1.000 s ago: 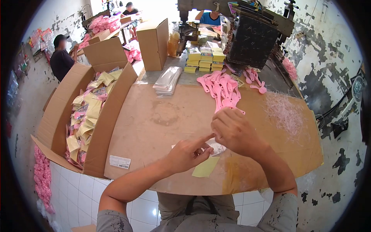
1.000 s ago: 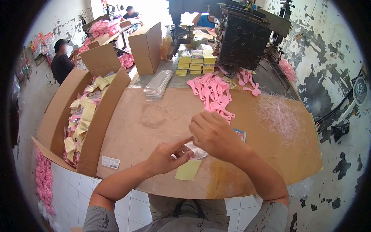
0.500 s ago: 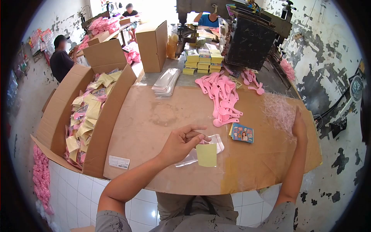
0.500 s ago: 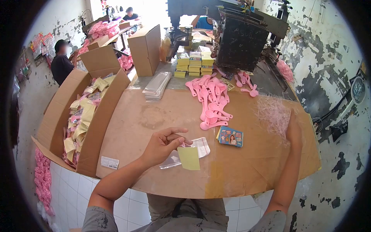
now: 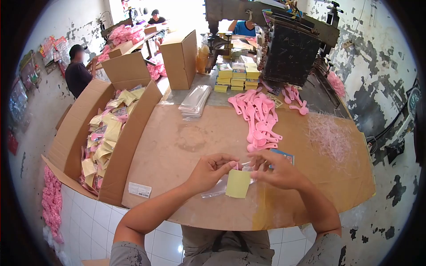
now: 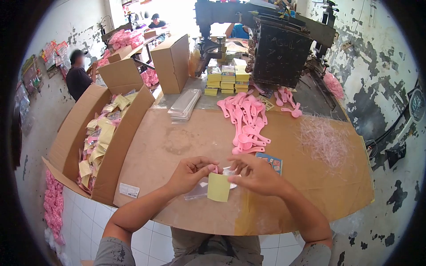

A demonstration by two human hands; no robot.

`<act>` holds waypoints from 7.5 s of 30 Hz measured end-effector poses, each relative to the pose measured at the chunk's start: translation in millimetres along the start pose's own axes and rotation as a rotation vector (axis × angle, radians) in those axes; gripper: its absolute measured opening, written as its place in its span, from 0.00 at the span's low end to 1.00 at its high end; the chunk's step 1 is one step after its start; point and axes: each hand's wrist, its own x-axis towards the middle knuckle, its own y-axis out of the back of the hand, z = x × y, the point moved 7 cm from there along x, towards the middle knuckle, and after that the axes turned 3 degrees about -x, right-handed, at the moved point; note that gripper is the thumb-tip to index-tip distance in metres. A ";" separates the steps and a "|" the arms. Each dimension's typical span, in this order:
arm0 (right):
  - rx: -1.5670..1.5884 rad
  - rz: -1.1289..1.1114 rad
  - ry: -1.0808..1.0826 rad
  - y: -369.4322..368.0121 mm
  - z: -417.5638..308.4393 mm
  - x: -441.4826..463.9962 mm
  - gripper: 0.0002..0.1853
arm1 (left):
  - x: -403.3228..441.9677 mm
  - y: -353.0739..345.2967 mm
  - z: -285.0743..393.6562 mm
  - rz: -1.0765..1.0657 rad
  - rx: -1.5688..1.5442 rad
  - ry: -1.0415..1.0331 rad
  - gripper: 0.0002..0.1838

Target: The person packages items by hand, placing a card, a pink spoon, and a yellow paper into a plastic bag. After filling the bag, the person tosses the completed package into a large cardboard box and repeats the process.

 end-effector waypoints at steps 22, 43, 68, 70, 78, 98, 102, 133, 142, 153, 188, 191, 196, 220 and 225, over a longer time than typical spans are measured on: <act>0.463 0.201 -0.085 -17.1 54.9 3.5 0.07 | -4.1 -1.4 -4.5 0.122 -0.058 0.015 0.14; 0.342 0.188 0.026 -7.9 56.6 3.9 0.10 | -2.7 -1.2 6.3 -0.007 0.067 -0.051 0.15; 0.294 0.137 0.029 -8.8 62.2 5.4 0.08 | 2.1 3.9 -7.6 0.002 0.018 0.073 0.18; 0.279 0.136 0.042 -8.5 61.9 5.6 0.09 | 2.6 2.8 -5.2 0.006 0.026 0.055 0.18; 0.305 0.155 0.026 -10.0 65.6 5.2 0.13 | 1.3 2.8 -4.1 0.018 0.053 0.053 0.18; -0.056 0.219 0.059 29.7 22.9 -5.6 0.20 | 1.4 52.9 39.3 0.220 0.049 -0.076 0.17; -0.279 0.327 -0.008 78.7 37.9 -17.2 0.18 | -27.0 118.8 110.1 0.748 -0.470 -0.723 0.30; 0.236 0.264 -0.096 47.7 57.8 -26.9 0.08 | 1.0 0.8 9.3 0.102 0.723 -0.168 0.10; -0.401 -0.043 0.245 -5.3 23.6 -13.8 0.13 | 4.6 19.0 4.3 0.138 0.281 -0.165 0.11; 0.325 0.409 0.108 17.7 47.9 -12.1 0.24 | 2.0 7.2 4.2 0.008 0.013 0.063 0.21; -0.052 0.391 0.235 15.3 19.1 -15.8 0.14 | -6.5 -9.4 6.5 -0.088 0.243 0.018 0.25; -0.171 0.305 0.288 16.4 8.9 -14.5 0.14 | -5.8 -8.3 3.3 -0.089 0.226 0.019 0.26; -0.183 0.230 0.272 4.3 4.4 -10.3 0.13 | -7.6 -14.6 9.1 -0.136 0.449 -0.061 0.26; -0.756 0.265 0.120 54.3 81.4 34.6 0.20 | -3.1 -2.6 -9.1 -0.047 0.122 0.004 0.12; -0.760 0.190 0.070 59.9 85.4 53.4 0.17 | -2.4 -0.3 -8.8 -0.047 0.103 0.064 0.12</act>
